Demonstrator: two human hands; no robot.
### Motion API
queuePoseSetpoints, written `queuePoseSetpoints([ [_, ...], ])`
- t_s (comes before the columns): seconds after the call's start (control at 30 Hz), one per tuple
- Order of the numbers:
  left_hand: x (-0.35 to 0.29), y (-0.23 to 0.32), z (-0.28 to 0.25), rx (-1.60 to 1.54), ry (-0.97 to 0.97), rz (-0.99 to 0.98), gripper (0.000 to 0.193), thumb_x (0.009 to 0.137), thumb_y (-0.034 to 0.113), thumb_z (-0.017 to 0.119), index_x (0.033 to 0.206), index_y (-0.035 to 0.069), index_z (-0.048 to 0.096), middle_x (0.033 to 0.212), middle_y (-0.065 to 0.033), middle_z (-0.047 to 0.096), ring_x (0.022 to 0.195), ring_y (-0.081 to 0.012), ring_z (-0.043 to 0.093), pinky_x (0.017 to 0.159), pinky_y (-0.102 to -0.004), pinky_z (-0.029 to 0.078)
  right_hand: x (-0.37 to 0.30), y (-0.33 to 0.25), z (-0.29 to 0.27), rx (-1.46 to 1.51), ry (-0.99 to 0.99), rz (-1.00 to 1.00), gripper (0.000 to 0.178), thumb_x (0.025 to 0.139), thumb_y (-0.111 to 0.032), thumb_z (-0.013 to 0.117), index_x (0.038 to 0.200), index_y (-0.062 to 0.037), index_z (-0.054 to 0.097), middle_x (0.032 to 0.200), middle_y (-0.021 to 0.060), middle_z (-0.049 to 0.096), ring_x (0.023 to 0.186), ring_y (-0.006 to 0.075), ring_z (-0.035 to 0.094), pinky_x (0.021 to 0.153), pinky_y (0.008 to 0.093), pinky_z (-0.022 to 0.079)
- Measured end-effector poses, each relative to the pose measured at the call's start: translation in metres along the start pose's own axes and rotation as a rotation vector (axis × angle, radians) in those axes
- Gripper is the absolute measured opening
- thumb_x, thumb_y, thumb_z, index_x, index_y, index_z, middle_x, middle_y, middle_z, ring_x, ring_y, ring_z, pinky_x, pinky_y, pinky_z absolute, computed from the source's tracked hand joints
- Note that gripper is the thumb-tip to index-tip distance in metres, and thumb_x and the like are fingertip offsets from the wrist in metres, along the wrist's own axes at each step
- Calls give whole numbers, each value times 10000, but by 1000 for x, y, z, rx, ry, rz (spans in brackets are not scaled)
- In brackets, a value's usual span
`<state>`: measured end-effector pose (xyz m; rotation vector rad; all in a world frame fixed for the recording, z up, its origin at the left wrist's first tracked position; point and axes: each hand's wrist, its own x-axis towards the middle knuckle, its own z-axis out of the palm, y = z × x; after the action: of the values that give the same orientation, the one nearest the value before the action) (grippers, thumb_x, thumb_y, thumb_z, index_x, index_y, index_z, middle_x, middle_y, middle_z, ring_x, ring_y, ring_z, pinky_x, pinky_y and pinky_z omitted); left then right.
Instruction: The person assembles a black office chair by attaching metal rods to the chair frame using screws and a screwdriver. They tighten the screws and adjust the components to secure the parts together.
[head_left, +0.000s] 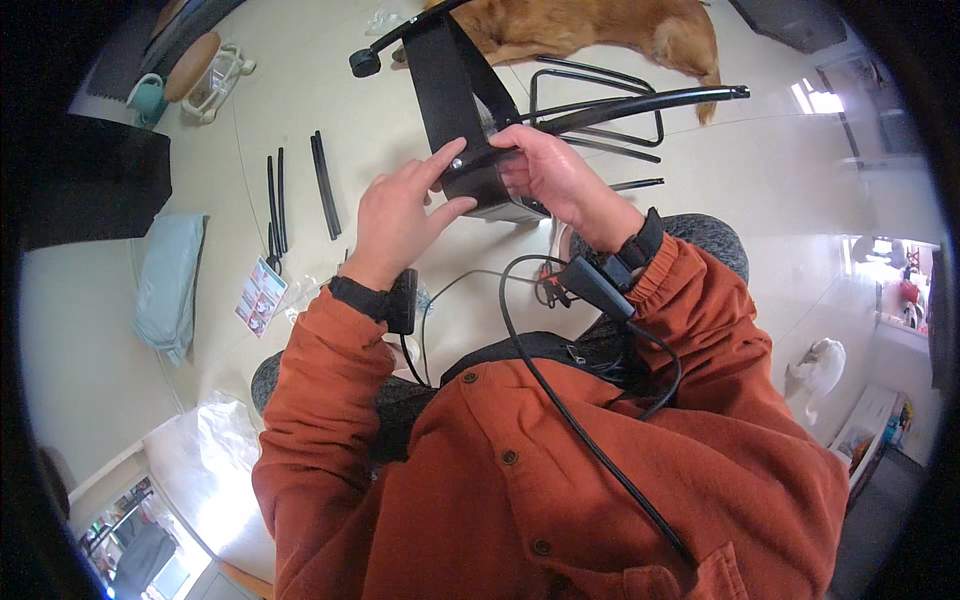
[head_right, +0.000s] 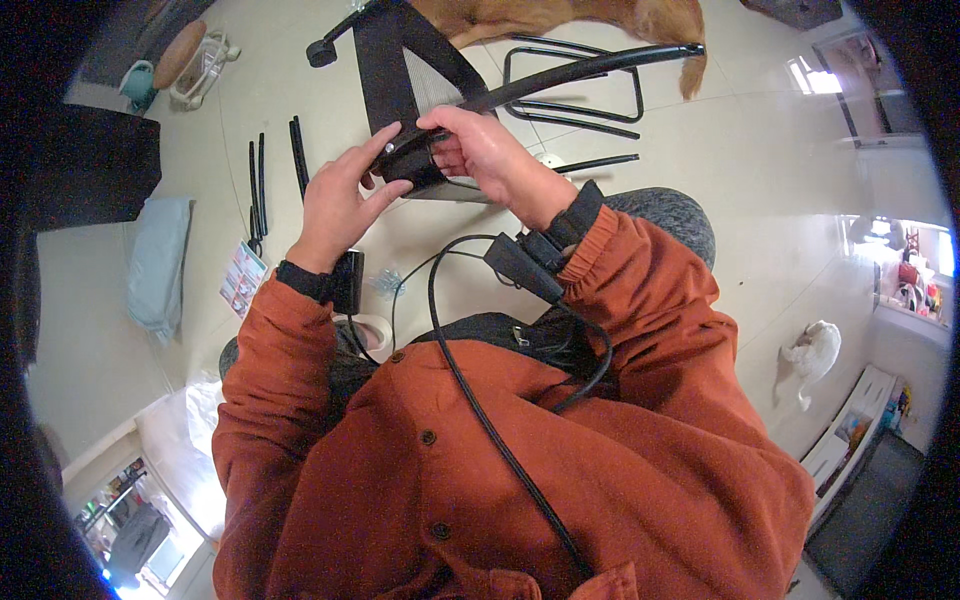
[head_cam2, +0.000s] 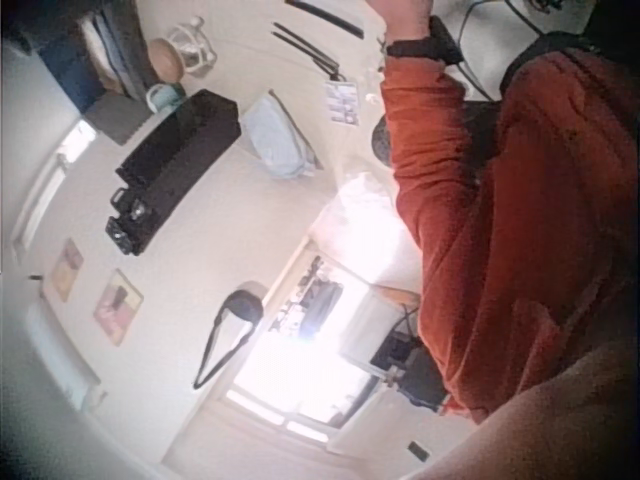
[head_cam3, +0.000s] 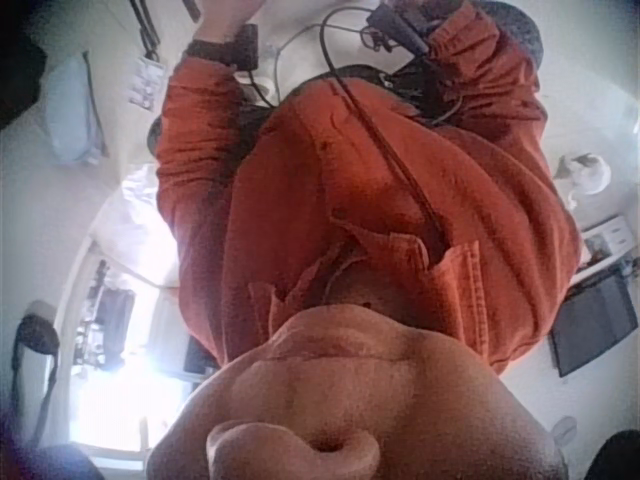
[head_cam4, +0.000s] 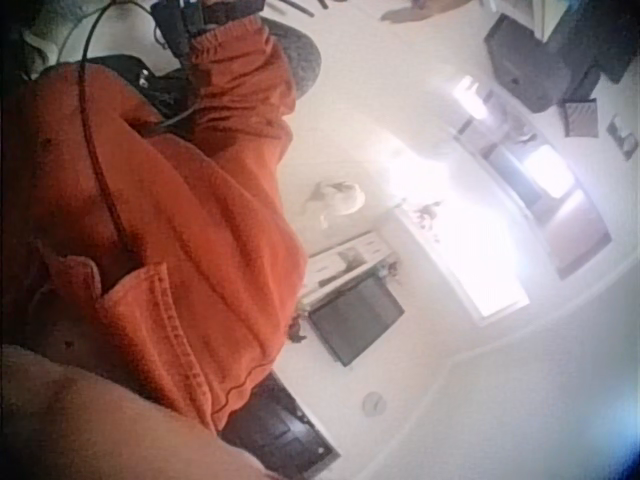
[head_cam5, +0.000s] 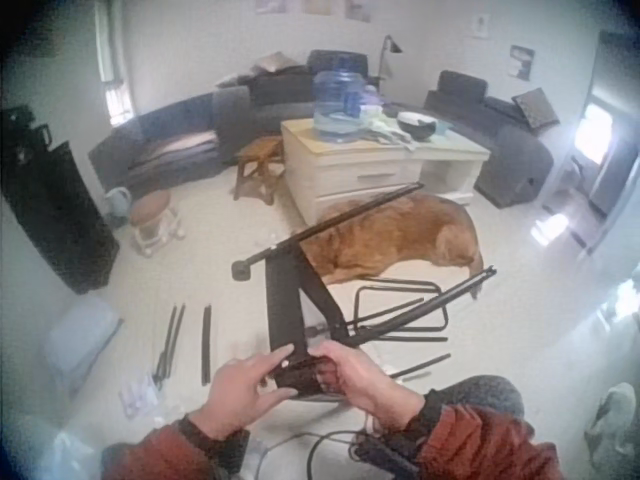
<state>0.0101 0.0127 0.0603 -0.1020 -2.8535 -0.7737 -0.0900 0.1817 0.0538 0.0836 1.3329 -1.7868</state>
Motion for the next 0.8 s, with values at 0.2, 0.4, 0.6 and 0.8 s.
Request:
queuePoseSetpoints([
  [0.2, 3, 0, -3, 4, 8, -9, 612, 684, 301, 716, 1249, 248, 489, 729, -16, 568, 613, -167, 546, 635, -295, 429, 4, 0, -15, 16, -253, -18, 94, 777, -187, 563, 732, -107, 543, 631, -44, 497, 592, 83, 480, 599, 233, 396],
  [0.4, 4, -2, -3, -5, -12, -25, 621, 680, 300, 717, 1254, 254, 487, 737, -20, 572, 606, -174, 538, 629, -298, 423, 4, 8, -21, 11, -318, -65, 144, 829, -134, 556, 951, -58, 556, 863, 4, 578, 748, 84, 541, 689, 224, 428],
  [0.6, 6, -3, -2, -9, -13, -24, 631, 677, 312, 715, 1261, 257, 481, 740, -25, 574, 592, -180, 528, 621, -296, 421, 1, 9, -24, -30, -362, -102, 193, 878, -241, 555, 963, -69, 540, 770, -55, 484, 706, 42, 468, 680, 181, 424],
  [0.8, 6, -4, -3, -17, -24, -13, 662, 685, 320, 714, 1291, 259, 455, 852, -59, 610, 544, -154, 471, 545, -279, 423, 6, 14, -22, 34, -378, -113, 179, 893, -253, 537, 951, -84, 534, 774, -63, 480, 697, 31, 443, 668, 181, 414],
])
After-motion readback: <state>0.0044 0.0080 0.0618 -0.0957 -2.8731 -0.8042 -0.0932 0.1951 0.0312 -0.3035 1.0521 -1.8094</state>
